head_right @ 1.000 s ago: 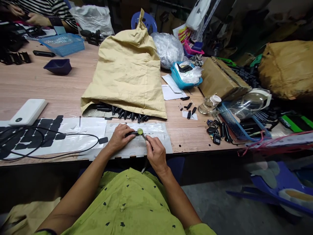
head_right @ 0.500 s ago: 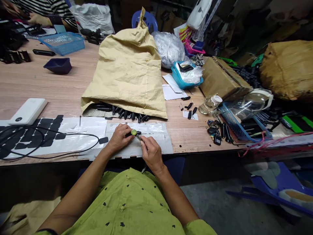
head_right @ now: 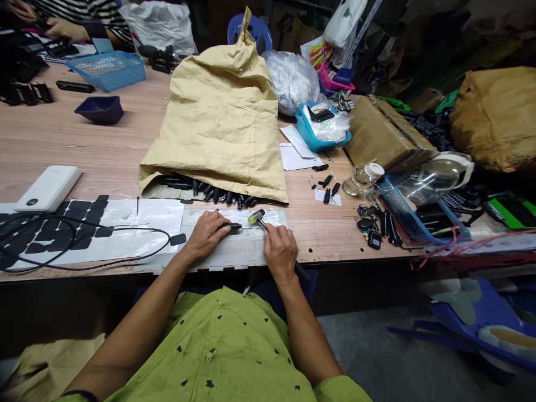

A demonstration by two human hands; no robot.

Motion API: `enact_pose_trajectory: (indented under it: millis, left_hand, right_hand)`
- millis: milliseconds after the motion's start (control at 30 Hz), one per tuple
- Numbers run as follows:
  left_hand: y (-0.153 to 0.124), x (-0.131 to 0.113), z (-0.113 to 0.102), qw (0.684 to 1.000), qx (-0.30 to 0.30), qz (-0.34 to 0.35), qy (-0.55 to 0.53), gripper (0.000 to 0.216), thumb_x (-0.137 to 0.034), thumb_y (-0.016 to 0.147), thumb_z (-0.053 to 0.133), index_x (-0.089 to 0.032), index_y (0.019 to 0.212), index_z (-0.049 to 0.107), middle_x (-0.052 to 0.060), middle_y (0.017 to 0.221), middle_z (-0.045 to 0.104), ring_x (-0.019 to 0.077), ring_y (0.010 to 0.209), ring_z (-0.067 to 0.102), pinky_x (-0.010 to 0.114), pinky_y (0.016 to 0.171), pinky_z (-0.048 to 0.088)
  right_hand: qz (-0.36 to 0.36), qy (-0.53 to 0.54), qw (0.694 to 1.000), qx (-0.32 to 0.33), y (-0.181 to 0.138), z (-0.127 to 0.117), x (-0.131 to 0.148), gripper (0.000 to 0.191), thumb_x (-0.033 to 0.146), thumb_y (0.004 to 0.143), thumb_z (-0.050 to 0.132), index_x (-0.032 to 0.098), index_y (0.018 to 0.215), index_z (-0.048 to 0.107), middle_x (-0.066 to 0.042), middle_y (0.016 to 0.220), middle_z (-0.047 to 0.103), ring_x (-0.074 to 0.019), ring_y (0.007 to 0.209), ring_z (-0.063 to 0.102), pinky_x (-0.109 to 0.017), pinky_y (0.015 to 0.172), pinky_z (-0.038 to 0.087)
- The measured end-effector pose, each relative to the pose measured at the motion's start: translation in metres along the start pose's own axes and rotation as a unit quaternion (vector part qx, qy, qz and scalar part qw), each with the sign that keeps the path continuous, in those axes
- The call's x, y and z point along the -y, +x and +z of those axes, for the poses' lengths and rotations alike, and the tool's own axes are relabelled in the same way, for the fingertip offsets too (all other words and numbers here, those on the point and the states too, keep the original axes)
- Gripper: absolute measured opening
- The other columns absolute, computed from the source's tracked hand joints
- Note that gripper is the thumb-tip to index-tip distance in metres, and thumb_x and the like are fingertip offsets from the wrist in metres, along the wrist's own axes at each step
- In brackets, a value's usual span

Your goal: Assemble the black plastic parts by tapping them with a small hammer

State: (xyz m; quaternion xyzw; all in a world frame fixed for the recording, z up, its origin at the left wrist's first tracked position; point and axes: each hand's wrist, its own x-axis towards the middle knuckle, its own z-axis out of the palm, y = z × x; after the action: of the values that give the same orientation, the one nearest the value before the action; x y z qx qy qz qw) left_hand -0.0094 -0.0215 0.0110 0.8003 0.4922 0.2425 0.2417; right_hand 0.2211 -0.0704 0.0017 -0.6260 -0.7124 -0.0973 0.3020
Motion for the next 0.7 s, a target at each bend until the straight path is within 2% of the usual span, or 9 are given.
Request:
enact_pose_trajectory:
  millis: [167,333,467,600,700]
  left_hand:
    - [-0.002,0.0,-0.001,1.0,0.0,0.0,-0.001,0.027,-0.036,0.099,0.048,-0.023,0.102,0.072,0.006,0.093,0.062,0.0241,0.092,0.051,0.04,0.087,0.042]
    - [-0.001,0.003,-0.002,1.0,-0.005,-0.003,0.005,0.027,-0.037,0.098,0.05,-0.023,0.102,0.072,0.006,0.093,0.063,0.0242,0.092,0.051,0.04,0.087,0.042]
    - [-0.006,-0.001,-0.007,1.0,0.024,0.006,-0.01,0.029,-0.038,0.099,0.049,-0.023,0.105,0.073,0.007,0.097,0.064,0.0246,0.096,0.052,0.041,0.09,0.042]
    - [-0.03,-0.013,-0.009,0.988,0.108,0.099,-0.043,0.026,-0.041,0.099,0.052,-0.028,0.107,0.074,0.006,0.111,0.065,0.0247,0.109,0.054,0.042,0.099,0.041]
    - [-0.053,-0.023,-0.002,0.98,0.127,0.154,-0.01,0.017,-0.039,0.091,0.066,-0.03,0.102,0.076,0.007,0.13,0.062,0.0305,0.127,0.047,0.048,0.109,0.036]
  right_hand:
    - [-0.008,-0.057,0.998,0.004,-0.004,0.004,0.004,0.025,0.021,0.096,0.05,0.022,0.108,0.071,-0.007,0.084,0.061,-0.0216,0.079,0.05,-0.033,0.071,0.039]
    - [-0.008,-0.063,0.998,0.009,-0.002,0.004,0.009,0.024,0.02,0.096,0.049,0.021,0.109,0.07,-0.007,0.085,0.061,-0.0217,0.08,0.049,-0.033,0.071,0.037]
    - [-0.009,-0.067,0.998,0.004,-0.001,0.004,0.009,0.023,0.02,0.096,0.05,0.021,0.108,0.07,-0.006,0.084,0.06,-0.0216,0.079,0.049,-0.033,0.07,0.037]
    - [-0.018,-0.063,0.998,0.004,-0.001,0.004,0.01,0.023,0.019,0.095,0.051,0.02,0.108,0.07,-0.006,0.084,0.06,-0.0216,0.079,0.048,-0.033,0.07,0.036]
    - [-0.024,-0.07,0.997,-0.007,0.0,0.005,0.012,0.022,0.018,0.095,0.051,0.02,0.107,0.07,-0.006,0.083,0.061,-0.0214,0.079,0.048,-0.033,0.071,0.037]
